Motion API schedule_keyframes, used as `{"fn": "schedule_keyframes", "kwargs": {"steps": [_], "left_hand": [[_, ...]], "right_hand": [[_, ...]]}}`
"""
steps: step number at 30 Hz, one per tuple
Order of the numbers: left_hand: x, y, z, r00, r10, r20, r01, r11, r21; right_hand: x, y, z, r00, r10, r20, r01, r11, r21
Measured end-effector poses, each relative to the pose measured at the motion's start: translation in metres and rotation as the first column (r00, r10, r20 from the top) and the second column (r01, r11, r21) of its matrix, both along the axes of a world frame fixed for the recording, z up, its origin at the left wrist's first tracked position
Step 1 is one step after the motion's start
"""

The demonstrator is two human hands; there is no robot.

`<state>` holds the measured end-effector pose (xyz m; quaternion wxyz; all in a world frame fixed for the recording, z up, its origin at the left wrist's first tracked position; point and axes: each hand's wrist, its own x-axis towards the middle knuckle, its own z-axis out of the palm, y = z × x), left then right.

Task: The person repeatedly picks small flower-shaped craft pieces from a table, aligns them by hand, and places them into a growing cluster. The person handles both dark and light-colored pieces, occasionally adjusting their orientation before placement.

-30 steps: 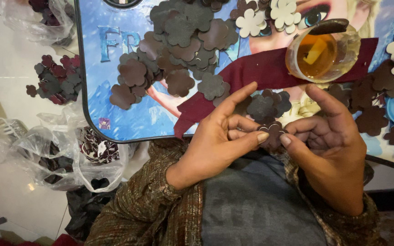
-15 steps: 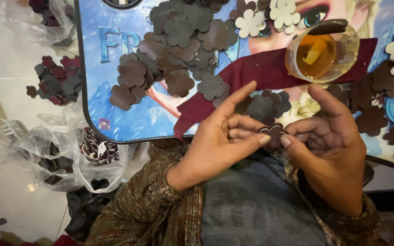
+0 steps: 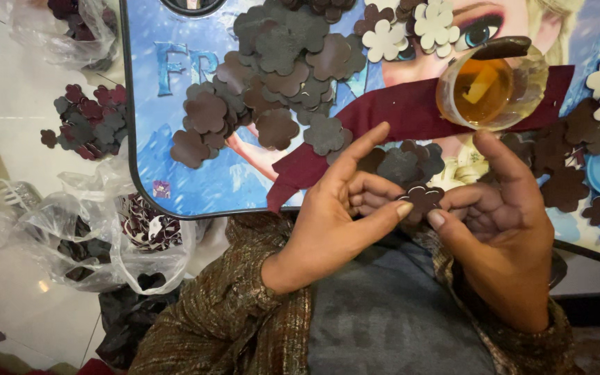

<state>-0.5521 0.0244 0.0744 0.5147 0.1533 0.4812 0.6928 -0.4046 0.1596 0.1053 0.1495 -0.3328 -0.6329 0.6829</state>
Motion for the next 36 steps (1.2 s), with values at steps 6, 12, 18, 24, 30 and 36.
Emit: {"fn": "schedule_keyframes", "kwargs": {"steps": [6, 12, 18, 24, 30, 36], "left_hand": [[-0.003, -0.003, 0.007, 0.994, -0.062, -0.091, 0.061, 0.998, -0.013], [-0.004, -0.003, 0.007, 0.99, -0.11, -0.09, 0.107, 0.994, -0.031], [-0.007, -0.003, 0.007, 0.984, -0.126, -0.129, 0.124, 0.992, -0.029], [-0.01, -0.002, 0.012, 0.99, -0.061, -0.13, 0.064, 0.998, 0.018], [-0.021, -0.006, 0.023, 0.968, -0.114, -0.221, 0.124, 0.992, 0.032], [-0.045, -0.001, 0.033, 0.968, -0.186, -0.17, 0.19, 0.982, 0.007]], "right_hand": [[-0.001, -0.001, 0.001, 0.996, 0.024, -0.086, -0.029, 0.998, -0.063], [0.004, -0.003, -0.008, 1.0, -0.01, 0.016, 0.01, 0.999, 0.047], [0.001, -0.003, -0.004, 0.999, -0.036, -0.032, 0.035, 0.999, -0.023], [-0.003, -0.007, -0.013, 0.999, -0.039, 0.014, 0.039, 0.999, 0.027], [0.016, 0.0, -0.03, 0.993, 0.115, 0.026, -0.118, 0.975, 0.187], [0.005, -0.002, -0.041, 0.972, 0.197, -0.128, -0.124, 0.893, 0.434]]}}
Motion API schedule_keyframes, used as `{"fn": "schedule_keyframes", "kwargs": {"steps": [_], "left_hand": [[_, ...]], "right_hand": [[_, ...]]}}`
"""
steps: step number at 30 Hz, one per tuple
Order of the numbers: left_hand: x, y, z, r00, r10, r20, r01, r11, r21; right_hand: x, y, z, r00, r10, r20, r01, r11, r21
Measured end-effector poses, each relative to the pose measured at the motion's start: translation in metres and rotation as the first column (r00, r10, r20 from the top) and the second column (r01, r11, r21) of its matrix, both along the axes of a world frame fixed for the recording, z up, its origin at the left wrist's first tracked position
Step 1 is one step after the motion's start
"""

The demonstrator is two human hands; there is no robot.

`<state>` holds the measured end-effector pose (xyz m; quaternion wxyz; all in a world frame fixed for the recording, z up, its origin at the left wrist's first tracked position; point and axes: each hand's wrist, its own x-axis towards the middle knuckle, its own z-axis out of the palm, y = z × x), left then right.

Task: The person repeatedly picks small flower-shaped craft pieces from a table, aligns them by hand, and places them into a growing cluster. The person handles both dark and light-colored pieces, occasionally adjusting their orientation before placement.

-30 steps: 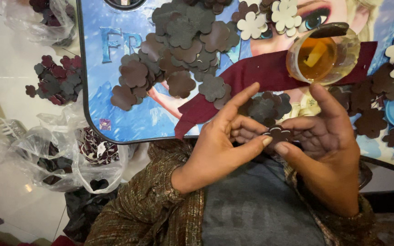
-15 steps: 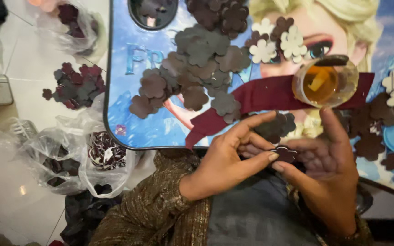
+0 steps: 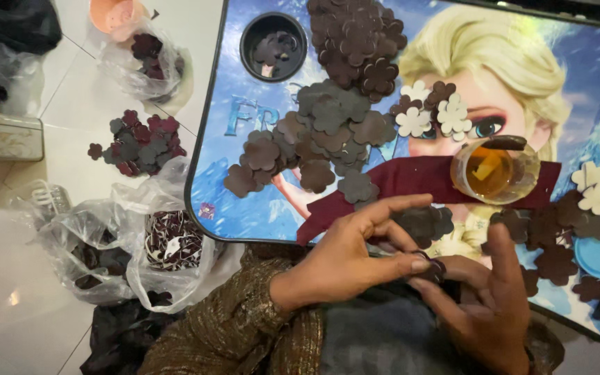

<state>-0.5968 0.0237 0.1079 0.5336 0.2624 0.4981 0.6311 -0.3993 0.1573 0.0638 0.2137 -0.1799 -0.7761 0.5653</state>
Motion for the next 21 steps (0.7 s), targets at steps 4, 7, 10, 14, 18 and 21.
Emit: {"fn": "schedule_keyframes", "kwargs": {"steps": [4, 7, 10, 14, 18, 21], "left_hand": [[-0.035, 0.01, 0.011, 0.984, 0.111, -0.139, -0.115, 0.993, -0.024], [-0.088, 0.024, 0.017, 0.847, 0.183, -0.5, -0.211, 0.977, -0.001], [-0.132, 0.049, 0.016, 0.739, 0.214, -0.639, -0.296, 0.955, -0.022], [-0.153, 0.056, 0.012, 0.249, 0.327, -0.912, -0.419, 0.885, 0.203], [-0.138, 0.054, 0.004, -0.06, 0.372, -0.926, -0.37, 0.854, 0.366], [-0.114, 0.059, -0.004, 0.045, 0.309, -0.95, -0.255, 0.923, 0.288]], "right_hand": [[-0.013, 0.001, 0.015, 0.999, 0.023, -0.048, -0.025, 0.998, -0.052], [-0.022, 0.003, 0.024, 0.999, 0.026, -0.043, -0.026, 1.0, 0.015], [-0.028, 0.003, 0.025, 1.0, -0.016, -0.019, 0.018, 0.993, 0.115], [-0.029, 0.009, 0.028, 0.997, -0.075, 0.01, 0.071, 0.968, 0.241], [-0.034, 0.02, 0.043, 0.961, -0.271, 0.047, 0.227, 0.879, 0.418], [-0.041, 0.035, 0.06, 0.944, -0.326, 0.054, 0.214, 0.727, 0.652]]}}
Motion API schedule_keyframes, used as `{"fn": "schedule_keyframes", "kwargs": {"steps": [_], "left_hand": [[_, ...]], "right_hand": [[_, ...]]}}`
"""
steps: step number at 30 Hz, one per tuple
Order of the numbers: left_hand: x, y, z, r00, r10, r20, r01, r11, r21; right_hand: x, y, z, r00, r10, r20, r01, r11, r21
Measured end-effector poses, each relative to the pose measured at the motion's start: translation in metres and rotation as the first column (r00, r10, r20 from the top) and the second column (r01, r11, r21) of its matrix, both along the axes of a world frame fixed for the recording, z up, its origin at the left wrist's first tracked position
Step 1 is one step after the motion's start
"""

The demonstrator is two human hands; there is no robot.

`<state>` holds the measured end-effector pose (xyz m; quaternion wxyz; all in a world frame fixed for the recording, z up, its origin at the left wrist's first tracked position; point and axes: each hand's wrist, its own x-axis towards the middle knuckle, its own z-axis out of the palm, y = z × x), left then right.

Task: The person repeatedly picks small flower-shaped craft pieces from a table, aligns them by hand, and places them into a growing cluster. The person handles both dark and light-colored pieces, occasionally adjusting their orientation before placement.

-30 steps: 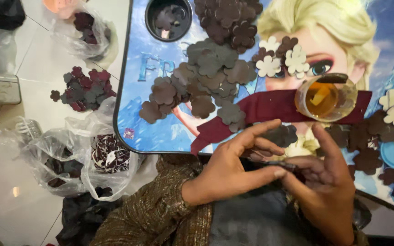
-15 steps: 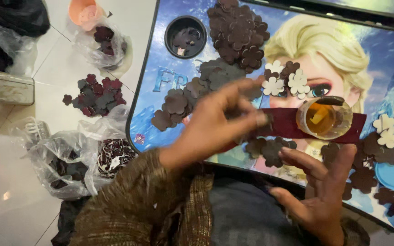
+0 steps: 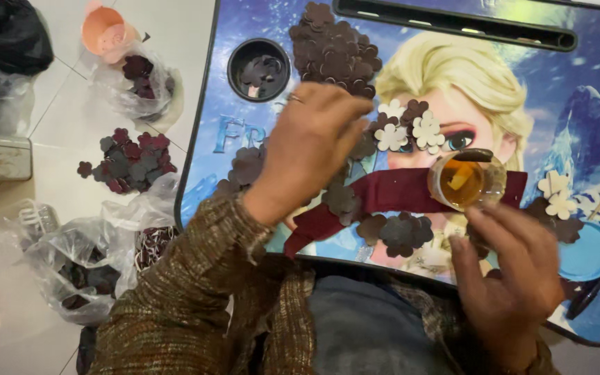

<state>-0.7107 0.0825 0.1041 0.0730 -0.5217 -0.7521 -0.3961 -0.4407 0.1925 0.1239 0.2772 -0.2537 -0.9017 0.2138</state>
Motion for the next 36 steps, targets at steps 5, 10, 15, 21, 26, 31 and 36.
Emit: {"fn": "schedule_keyframes", "kwargs": {"steps": [5, 10, 15, 21, 26, 31, 36], "left_hand": [[0.019, 0.017, -0.009, 0.984, -0.156, -0.09, 0.151, 0.987, -0.058], [0.023, 0.024, -0.013, 0.981, -0.153, -0.12, 0.143, 0.985, -0.094], [0.022, 0.022, -0.012, 0.981, -0.14, -0.131, 0.129, 0.988, -0.089], [0.019, 0.019, 0.005, 0.976, -0.173, 0.136, 0.165, 0.984, 0.065], [0.027, -0.002, 0.034, 0.918, -0.092, 0.386, 0.048, 0.991, 0.122], [0.054, -0.028, 0.04, 0.739, -0.176, 0.65, 0.106, 0.984, 0.146], [0.094, -0.03, 0.012, 0.106, -0.209, 0.972, 0.015, 0.978, 0.208]], "right_hand": [[-0.024, 0.021, 0.003, 0.988, -0.03, 0.154, -0.005, 0.975, 0.221], [-0.032, 0.028, -0.001, 0.978, 0.006, 0.21, -0.051, 0.976, 0.213], [-0.031, 0.029, -0.003, 0.974, -0.024, 0.226, -0.03, 0.972, 0.231], [-0.026, 0.031, 0.0, 0.978, -0.032, 0.206, -0.008, 0.982, 0.191], [-0.014, 0.023, 0.01, 0.995, -0.028, 0.094, 0.015, 0.992, 0.126], [-0.014, 0.017, 0.011, 0.995, -0.005, 0.104, -0.006, 0.994, 0.107], [-0.006, 0.002, 0.023, 0.993, 0.091, 0.078, -0.091, 0.996, -0.005]]}}
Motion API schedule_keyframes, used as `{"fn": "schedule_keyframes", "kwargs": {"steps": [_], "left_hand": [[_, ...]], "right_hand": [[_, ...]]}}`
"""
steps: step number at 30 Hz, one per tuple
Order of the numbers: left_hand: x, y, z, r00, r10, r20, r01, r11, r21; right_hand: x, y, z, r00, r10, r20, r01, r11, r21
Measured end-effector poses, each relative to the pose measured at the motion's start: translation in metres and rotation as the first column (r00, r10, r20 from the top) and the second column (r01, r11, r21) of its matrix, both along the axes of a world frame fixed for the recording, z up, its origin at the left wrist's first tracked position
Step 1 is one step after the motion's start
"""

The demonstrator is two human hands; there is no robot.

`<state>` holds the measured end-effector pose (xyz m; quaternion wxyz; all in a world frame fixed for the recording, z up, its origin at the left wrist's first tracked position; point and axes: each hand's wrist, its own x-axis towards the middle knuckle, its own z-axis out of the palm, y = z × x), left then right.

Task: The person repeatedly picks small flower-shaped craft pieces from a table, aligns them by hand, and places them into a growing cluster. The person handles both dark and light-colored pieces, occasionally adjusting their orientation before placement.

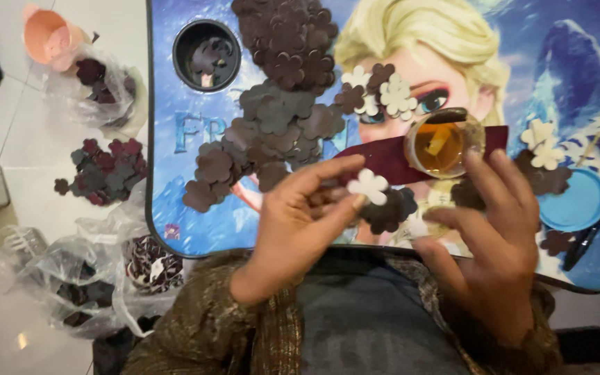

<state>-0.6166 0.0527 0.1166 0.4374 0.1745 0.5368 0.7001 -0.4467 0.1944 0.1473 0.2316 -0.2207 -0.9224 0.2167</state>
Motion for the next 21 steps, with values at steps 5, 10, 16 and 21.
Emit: {"fn": "schedule_keyframes", "kwargs": {"steps": [5, 10, 16, 21], "left_hand": [[0.021, -0.005, -0.022, 0.986, -0.057, 0.156, 0.051, 0.998, 0.037], [0.03, -0.011, -0.026, 0.973, -0.083, 0.218, 0.077, 0.996, 0.036], [0.033, -0.013, -0.019, 0.992, -0.081, 0.1, 0.081, 0.997, 0.001], [0.032, -0.014, -0.016, 0.994, -0.1, 0.049, 0.101, 0.995, -0.022]], "right_hand": [[0.013, -0.015, 0.003, 0.982, 0.059, -0.178, -0.107, 0.955, -0.276], [0.011, -0.024, -0.017, 0.987, 0.089, -0.134, -0.111, 0.98, -0.164], [0.011, -0.029, -0.027, 0.995, 0.084, -0.055, -0.082, 0.995, 0.048], [0.011, -0.028, -0.033, 0.993, 0.114, -0.026, -0.108, 0.981, 0.161]]}}
